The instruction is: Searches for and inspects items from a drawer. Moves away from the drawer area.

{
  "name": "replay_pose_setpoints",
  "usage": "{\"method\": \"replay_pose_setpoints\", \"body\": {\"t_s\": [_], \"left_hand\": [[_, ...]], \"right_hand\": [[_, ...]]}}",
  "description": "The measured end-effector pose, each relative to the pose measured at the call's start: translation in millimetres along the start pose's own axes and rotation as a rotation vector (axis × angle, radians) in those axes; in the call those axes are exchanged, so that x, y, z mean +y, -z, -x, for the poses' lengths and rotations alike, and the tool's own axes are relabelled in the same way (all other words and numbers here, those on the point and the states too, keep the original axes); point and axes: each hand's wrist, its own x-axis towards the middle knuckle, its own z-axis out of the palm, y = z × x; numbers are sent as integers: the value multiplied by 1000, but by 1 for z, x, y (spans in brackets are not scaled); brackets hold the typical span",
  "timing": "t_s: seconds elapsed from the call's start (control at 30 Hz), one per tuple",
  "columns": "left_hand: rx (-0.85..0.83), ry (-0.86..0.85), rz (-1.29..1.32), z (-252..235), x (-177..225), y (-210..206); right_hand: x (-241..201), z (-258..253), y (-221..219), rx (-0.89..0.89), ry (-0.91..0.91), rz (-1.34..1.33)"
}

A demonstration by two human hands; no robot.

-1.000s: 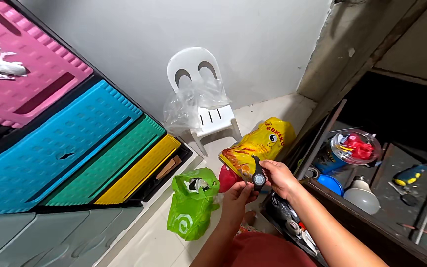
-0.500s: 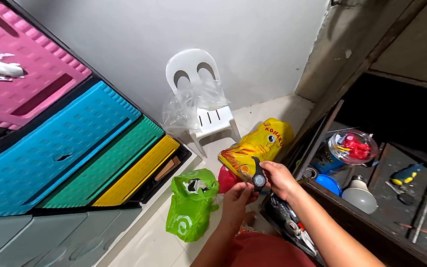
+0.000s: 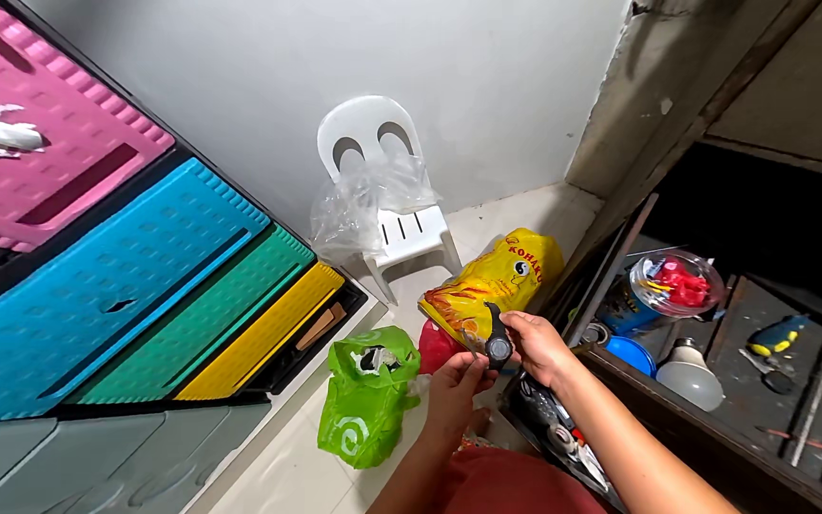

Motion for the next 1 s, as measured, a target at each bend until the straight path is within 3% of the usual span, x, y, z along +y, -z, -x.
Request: {"method": "replay_pose_setpoints", "body": {"t_s": [1.0], "left_hand": [[31, 37, -38, 10, 6, 6]], "right_hand": [[7, 6, -7, -15, 11, 9]]}}
